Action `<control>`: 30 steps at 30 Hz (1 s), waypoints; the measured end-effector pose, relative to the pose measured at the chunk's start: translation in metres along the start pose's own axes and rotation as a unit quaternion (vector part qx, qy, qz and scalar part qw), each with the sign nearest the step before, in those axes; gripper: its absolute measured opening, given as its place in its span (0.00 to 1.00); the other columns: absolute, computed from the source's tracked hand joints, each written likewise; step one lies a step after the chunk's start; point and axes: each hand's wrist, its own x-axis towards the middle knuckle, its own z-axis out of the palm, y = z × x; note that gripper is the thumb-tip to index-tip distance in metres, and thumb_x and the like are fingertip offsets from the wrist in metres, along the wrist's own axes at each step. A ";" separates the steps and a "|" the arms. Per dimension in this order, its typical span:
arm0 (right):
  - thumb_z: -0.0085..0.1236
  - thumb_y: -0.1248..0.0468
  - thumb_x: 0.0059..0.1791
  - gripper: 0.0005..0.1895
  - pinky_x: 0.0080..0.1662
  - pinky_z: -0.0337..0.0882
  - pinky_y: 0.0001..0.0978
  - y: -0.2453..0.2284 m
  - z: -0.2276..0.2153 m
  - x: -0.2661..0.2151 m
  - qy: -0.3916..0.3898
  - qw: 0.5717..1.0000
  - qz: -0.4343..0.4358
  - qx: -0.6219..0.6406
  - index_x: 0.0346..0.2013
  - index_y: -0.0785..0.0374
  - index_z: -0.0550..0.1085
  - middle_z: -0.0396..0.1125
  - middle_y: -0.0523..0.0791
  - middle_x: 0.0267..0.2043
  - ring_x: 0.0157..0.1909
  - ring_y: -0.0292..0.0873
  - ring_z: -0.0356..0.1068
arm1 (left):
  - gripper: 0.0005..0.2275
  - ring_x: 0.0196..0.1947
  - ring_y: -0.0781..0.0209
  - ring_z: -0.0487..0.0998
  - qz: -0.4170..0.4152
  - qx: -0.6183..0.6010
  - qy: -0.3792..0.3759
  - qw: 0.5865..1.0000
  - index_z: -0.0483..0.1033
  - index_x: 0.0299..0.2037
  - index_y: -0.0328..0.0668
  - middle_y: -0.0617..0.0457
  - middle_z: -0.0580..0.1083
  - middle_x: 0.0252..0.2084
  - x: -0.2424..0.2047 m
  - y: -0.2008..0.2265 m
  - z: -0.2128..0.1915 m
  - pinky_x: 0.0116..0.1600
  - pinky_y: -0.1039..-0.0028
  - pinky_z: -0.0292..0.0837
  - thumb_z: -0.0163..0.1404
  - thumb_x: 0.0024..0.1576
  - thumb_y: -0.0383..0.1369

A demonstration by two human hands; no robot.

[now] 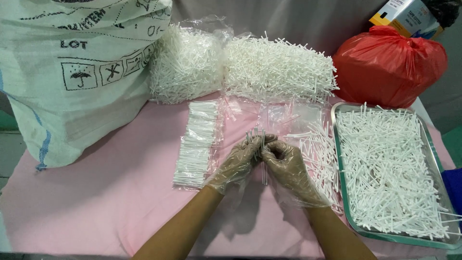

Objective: Manually bundling small white plastic sticks and inserting them into small clear plastic bags for packaging.

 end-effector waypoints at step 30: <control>0.67 0.65 0.47 0.08 0.30 0.70 0.26 0.002 -0.012 0.021 -0.131 0.987 -0.091 0.005 0.32 0.68 0.80 0.69 0.46 0.21 0.26 0.37 0.68 | 0.08 0.13 0.71 0.64 -0.001 -0.078 0.014 0.997 0.84 0.35 0.35 0.53 0.68 0.15 -0.271 0.446 0.027 0.21 0.83 0.63 0.64 0.50 0.32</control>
